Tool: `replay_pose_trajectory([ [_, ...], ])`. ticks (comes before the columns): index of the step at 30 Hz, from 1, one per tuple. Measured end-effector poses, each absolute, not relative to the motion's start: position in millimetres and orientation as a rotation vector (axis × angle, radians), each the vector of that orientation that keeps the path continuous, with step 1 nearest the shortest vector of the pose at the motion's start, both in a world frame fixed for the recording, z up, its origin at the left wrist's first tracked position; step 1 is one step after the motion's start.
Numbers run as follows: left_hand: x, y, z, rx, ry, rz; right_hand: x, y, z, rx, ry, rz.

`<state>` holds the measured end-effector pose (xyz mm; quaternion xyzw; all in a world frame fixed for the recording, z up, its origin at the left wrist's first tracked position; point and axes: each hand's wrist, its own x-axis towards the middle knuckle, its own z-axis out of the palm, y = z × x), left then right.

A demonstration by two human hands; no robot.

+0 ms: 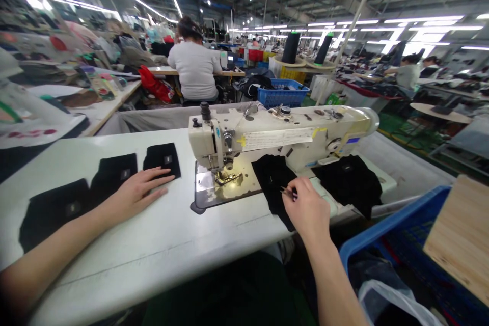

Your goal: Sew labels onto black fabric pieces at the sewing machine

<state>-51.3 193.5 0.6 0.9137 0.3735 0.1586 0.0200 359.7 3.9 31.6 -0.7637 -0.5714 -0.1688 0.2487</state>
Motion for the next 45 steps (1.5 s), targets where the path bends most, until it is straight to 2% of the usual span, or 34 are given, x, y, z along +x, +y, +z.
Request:
replay_pose_trajectory([
  [4,-33.7,159.2,22.6,2.872,1.106,0.747,348.8,-13.3,52.2,-1.747,-1.631,-0.583],
  [6,-3.4,129.0,37.8,2.792,0.959,0.922,337.1,-24.3,63.8,-1.639,-1.774,-0.447],
  [8,29.7,100.5,52.6,2.729,0.749,0.950,322.9,-35.3,73.8,-1.565,-1.897,-0.208],
  [11,65.1,77.0,69.3,2.637,0.503,0.874,304.8,-47.8,83.8,-1.465,-1.972,0.151],
  [14,74.9,79.7,73.3,2.348,0.401,0.513,300.0,-48.8,84.0,-1.490,-1.825,0.354],
  [16,71.5,89.6,67.8,2.050,0.469,0.289,304.8,-43.0,77.1,-1.589,-1.649,0.457],
  [18,65.1,100.3,59.1,1.740,0.610,0.246,312.4,-35.1,65.6,-1.682,-1.493,0.566],
  [21,55.7,111.4,48.2,1.448,0.787,0.395,319.1,-25.7,44.9,-1.753,-1.375,0.695],
  [26,52.8,124.6,39.1,1.385,1.018,0.601,300.9,-24.9,16.1,-1.647,-1.384,0.957],
  [30,62.6,145.4,27.8,1.737,1.236,0.606,269.4,-33.0,0.3,-1.650,-1.305,0.932],
  [36,79.5,156.6,7.4,2.529,1.227,0.653,245.5,-43.2,-11.7,-1.550,-1.504,0.953],
  [42,78.0,149.7,-2.6,2.788,1.094,0.626,257.1,-43.2,-23.1,-1.275,-1.872,0.559],
  [45,75.2,153.9,-5.7,2.797,1.036,0.658,259.4,-41.0,-25.4,-1.287,-1.954,0.380],
])
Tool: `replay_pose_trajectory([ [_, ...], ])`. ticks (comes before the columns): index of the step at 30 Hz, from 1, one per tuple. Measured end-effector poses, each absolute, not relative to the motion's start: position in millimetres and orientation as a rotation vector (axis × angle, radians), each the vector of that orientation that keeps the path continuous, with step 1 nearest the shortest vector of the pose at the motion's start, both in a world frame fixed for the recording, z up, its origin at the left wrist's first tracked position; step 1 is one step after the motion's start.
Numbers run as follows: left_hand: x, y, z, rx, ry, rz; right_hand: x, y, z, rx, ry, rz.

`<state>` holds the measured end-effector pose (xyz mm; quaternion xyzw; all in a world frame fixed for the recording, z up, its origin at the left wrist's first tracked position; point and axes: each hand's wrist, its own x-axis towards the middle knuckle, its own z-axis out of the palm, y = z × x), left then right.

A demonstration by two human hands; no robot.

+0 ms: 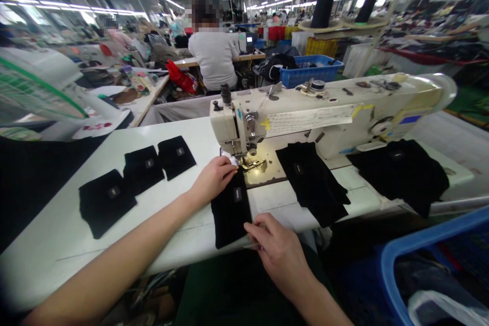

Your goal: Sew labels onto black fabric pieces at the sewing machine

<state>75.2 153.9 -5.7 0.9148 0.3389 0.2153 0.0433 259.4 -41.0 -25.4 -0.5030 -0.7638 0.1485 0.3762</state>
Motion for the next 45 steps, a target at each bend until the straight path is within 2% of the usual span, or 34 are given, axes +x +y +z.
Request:
replay_pose_trajectory([
  [11,73.5,165.7,-9.9,2.844,0.978,0.724,253.0,-36.0,-22.9,-1.345,-1.920,0.374],
  [35,70.4,165.0,3.1,3.058,0.978,0.424,254.8,-28.0,-5.3,-1.549,-2.173,0.385],
  [39,66.6,137.3,11.6,3.001,0.998,0.441,256.5,-34.0,-7.7,-1.556,-2.181,0.329],
  [45,53.0,55.4,24.5,2.840,0.477,0.395,261.5,-42.1,-13.4,-1.514,-2.213,0.211],
])
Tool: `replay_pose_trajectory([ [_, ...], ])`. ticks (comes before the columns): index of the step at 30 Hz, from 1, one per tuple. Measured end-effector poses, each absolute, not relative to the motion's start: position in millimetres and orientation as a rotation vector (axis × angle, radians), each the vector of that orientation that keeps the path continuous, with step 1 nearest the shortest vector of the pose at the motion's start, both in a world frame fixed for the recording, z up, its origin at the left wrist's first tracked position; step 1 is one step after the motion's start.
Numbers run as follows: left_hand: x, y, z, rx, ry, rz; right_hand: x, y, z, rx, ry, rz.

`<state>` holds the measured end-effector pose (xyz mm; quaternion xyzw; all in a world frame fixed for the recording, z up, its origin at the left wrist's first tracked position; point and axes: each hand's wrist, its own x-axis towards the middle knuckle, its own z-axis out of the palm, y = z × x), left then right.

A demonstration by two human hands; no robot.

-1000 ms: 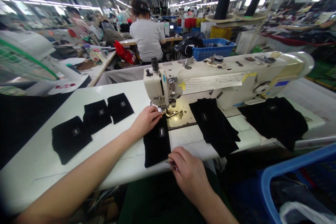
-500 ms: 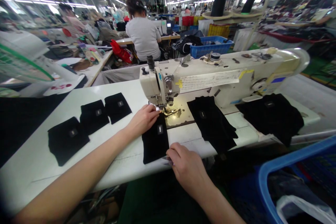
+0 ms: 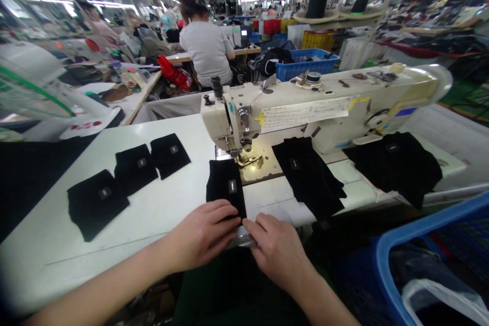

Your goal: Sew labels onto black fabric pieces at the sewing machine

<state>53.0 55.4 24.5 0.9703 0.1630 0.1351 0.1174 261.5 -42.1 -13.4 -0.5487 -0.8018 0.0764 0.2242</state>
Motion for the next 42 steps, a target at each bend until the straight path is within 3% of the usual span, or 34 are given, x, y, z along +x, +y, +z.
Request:
replay_pose_trajectory([
  [6,44.3,44.3,13.8,2.962,0.417,0.457,262.5,-36.2,-12.9,-1.506,-2.223,0.185],
  [31,53.9,136.8,15.2,2.936,0.444,0.549,255.6,54.8,6.4,-1.761,-2.228,0.236],
  [42,54.6,176.3,8.9,2.945,0.510,0.569,254.4,50.5,6.9,-1.769,-2.219,0.234],
])
